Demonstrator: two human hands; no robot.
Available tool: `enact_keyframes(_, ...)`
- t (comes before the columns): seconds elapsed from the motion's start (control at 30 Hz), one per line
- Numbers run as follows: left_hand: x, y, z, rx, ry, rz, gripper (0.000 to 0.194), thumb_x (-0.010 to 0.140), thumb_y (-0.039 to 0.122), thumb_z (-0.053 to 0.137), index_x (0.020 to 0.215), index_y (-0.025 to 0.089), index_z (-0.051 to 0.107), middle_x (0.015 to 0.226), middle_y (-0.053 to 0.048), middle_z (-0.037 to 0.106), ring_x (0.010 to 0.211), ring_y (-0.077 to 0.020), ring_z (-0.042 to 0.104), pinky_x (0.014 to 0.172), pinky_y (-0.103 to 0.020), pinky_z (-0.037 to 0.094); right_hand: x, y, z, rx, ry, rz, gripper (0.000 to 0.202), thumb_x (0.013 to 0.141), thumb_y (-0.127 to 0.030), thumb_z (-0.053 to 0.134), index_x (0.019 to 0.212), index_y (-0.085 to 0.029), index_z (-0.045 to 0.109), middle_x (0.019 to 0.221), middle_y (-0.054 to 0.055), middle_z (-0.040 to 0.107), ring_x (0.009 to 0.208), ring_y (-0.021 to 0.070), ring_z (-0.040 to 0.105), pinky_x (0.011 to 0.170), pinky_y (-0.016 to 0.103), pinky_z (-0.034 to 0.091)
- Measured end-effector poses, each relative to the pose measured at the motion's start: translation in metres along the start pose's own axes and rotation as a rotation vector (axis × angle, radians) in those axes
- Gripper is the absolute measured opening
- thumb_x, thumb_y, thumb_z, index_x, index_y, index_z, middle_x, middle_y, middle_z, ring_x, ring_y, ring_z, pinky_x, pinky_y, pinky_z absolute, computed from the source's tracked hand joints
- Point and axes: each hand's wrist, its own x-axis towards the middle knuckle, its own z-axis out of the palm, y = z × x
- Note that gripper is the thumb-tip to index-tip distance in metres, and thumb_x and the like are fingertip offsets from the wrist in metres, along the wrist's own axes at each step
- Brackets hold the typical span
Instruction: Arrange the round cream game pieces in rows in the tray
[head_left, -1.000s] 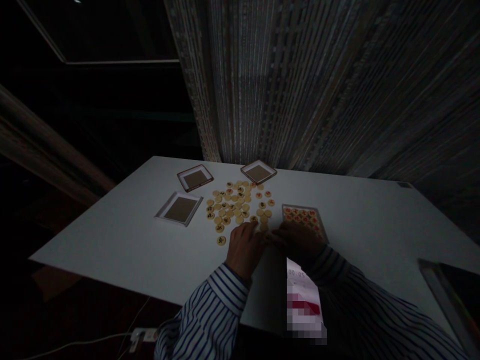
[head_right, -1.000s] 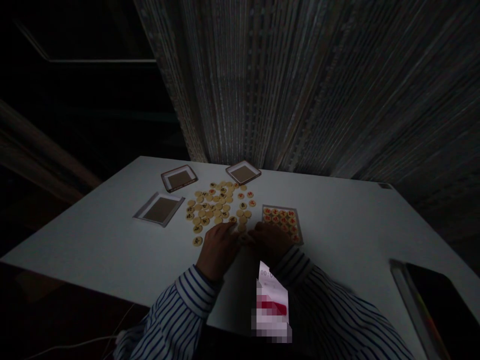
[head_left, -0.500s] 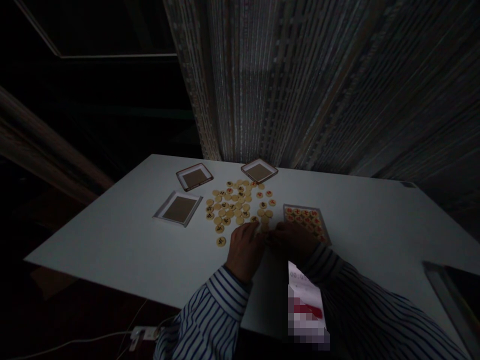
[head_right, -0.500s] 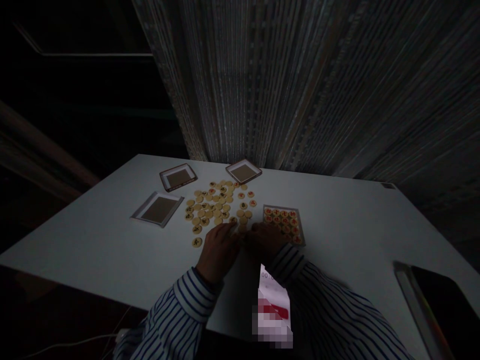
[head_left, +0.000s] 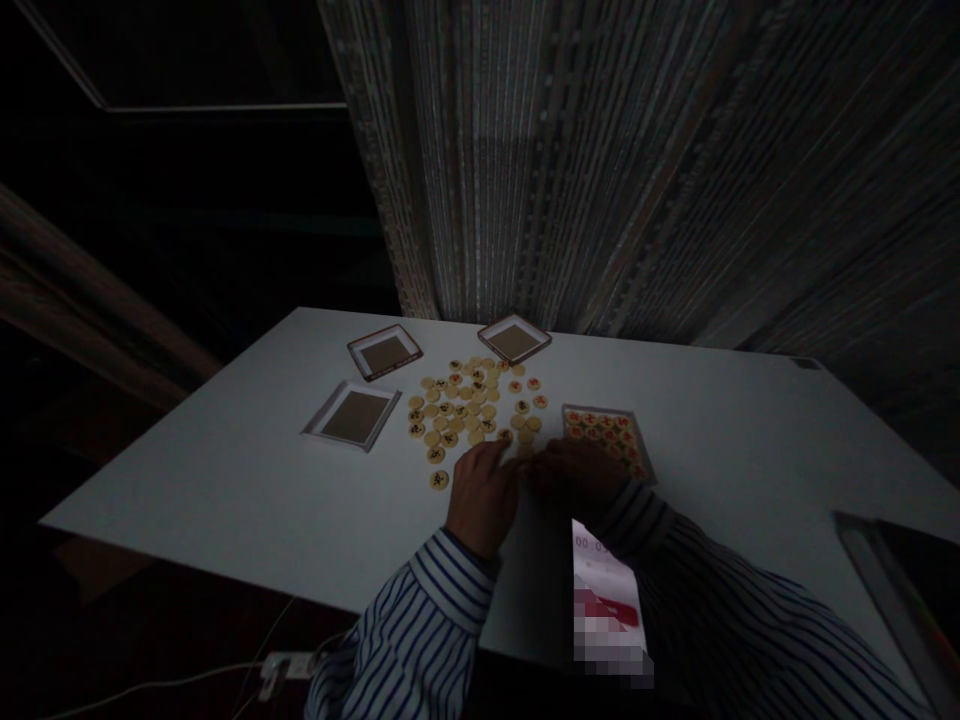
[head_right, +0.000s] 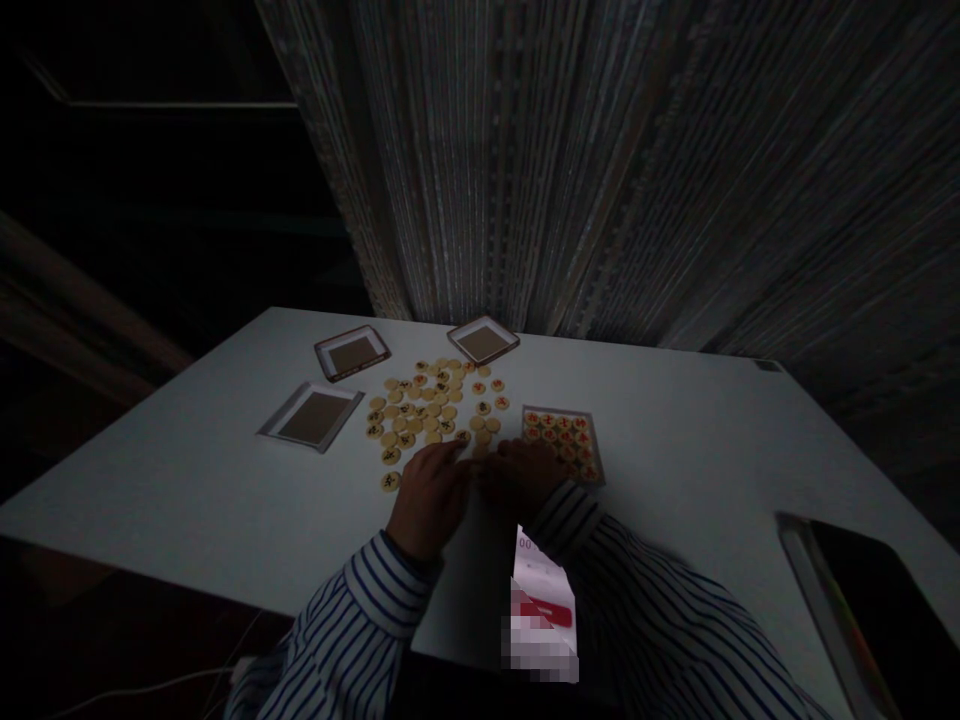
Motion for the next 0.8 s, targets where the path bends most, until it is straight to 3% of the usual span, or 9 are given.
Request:
enact_keyframes(0.3,0.0,0.0,-0.003,-0.047,-0.004,-0.022,0.022,0.081,0.014,0.05,0.096,0.018,0.064,0.113,-0.01,0.06,0.105,-0.0243,0.049,0.089,-0.044,0.044,0.0,-0.002,0.004,0.005,0.059,-0.002,0.026,0.087,-0.031,0.042,0.085,-0.018,0.065,0.085,0.007,0.065,0.077,0.0178,0.059,0.065,0.03,0.037)
enact_keyframes(0.5,0.004,0.004,-0.006,-0.204,0.055,-0.092,0.021,0.083,0.018,0.049,0.097,0.015,0.065,0.104,-0.011,0.064,0.099,-0.0216,0.056,0.085,-0.04,0.048,-0.011,0.004,0.008,0.059,0.338,-0.063,0.019,0.082,-0.031,0.049,0.081,-0.019,0.064,0.076,0.005,0.063,0.072,0.0153,0.056,0.065,0.028,0.033)
enact_keyframes(0.67,0.012,0.016,-0.013,-0.55,0.005,-0.353,0.021,0.082,0.021,0.051,0.093,0.015,0.067,0.094,-0.009,0.069,0.089,-0.0182,0.062,0.082,-0.033,0.05,-0.021,0.004,0.008,0.071,0.531,-0.106,0.021,0.084,-0.031,0.047,0.078,-0.018,0.063,0.071,0.004,0.061,0.069,0.0141,0.052,0.065,0.028,0.031)
enact_keyframes(0.8,0.018,0.028,-0.018,-0.833,-0.076,-0.586,0.021,0.077,0.024,0.056,0.091,0.014,0.069,0.088,-0.008,0.071,0.08,-0.0174,0.064,0.076,-0.03,0.051,-0.03,0.005,0.005,0.079,0.614,-0.105,0.024,0.085,-0.032,0.046,0.077,-0.018,0.063,0.07,0.004,0.06,0.069,0.0141,0.052,0.066,0.029,0.031)
